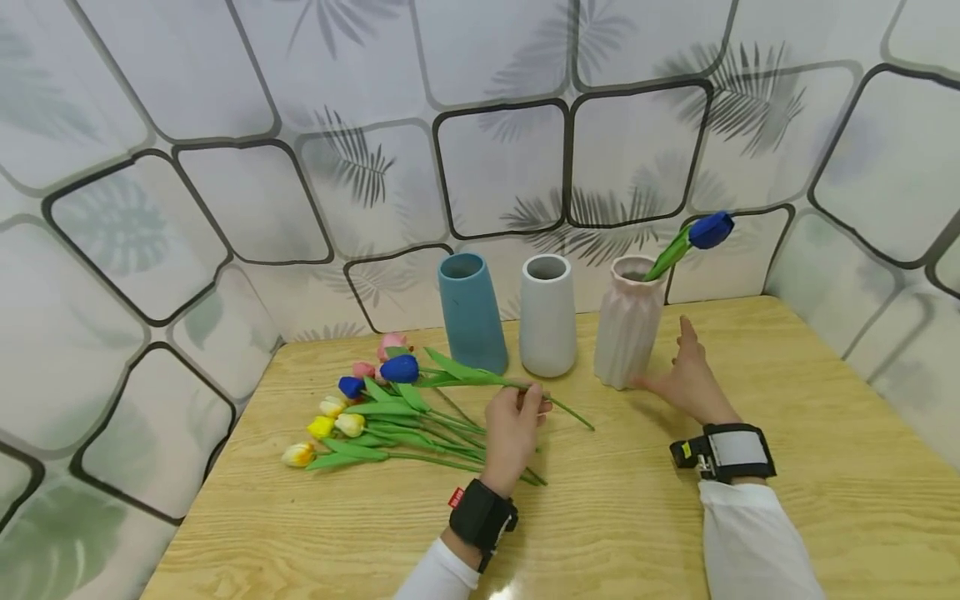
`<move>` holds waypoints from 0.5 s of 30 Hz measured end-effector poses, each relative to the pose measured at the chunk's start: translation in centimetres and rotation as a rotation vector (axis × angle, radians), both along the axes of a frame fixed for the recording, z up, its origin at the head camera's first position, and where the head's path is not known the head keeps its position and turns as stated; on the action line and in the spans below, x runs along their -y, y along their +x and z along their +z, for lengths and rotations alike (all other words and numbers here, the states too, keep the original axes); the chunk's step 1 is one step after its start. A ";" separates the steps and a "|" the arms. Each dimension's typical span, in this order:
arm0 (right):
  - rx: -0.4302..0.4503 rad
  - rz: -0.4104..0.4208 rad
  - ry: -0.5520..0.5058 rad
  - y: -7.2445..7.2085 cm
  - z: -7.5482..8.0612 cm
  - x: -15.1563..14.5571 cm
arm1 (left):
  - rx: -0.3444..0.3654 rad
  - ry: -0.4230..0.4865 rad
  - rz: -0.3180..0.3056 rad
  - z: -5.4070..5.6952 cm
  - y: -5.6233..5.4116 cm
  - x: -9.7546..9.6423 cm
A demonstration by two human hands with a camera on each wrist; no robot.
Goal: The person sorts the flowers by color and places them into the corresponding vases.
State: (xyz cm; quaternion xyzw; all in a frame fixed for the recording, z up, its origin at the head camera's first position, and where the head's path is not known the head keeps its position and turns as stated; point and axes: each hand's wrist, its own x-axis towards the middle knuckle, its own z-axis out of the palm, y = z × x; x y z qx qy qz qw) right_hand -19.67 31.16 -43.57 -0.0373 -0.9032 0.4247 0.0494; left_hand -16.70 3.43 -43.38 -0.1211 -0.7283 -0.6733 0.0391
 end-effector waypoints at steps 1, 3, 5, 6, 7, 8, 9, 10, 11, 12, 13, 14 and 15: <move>-0.022 -0.003 -0.006 -0.2 0.1 0.1 | -0.062 -0.047 0.009 0.3 0.2 -0.2; -0.066 -0.008 -0.030 -0.7 0.3 0.3 | -0.182 -0.122 0.024 0.9 0.4 -0.7; -0.107 -0.007 -0.070 -1.1 0.5 0.7 | -0.297 -0.185 0.047 1.5 0.6 -1.3; -0.127 -0.004 -0.091 -1.4 0.4 0.8 | -0.346 -0.213 0.062 1.8 0.7 -1.6; -0.138 0.001 -0.114 -1.7 0.3 1.0 | -0.386 -0.235 0.074 2.1 0.8 -1.8; -0.156 0.013 -0.142 -2.0 0.0 1.2 | -0.413 -0.250 0.078 2.4 0.8 -2.1; -0.177 0.023 -0.163 -2.3 -0.4 1.4 | -0.440 -0.268 0.081 2.6 0.8 -2.3; -0.191 0.035 -0.188 -2.6 -0.9 1.5 | -0.463 -0.291 0.085 2.8 0.8 -2.5; -0.195 0.046 -0.209 -2.8 -1.4 1.7 | -0.483 -0.316 0.085 2.9 0.7 -2.6; -0.197 0.058 -0.220 -3.0 -1.9 1.8 | -0.503 -0.347 0.088 2.9 0.7 -2.8; -0.193 0.065 -0.227 -3.0 -2.2 1.9 | -0.520 -0.375 0.084 2.9 0.6 -2.9; -0.192 0.071 -0.221 -3.1 -2.6 2.0 | -0.539 -0.400 0.077 2.9 0.6 -3.1; -0.182 0.070 -0.212 -3.0 -2.7 2.1 | -0.558 -0.416 0.058 3.0 0.5 -3.2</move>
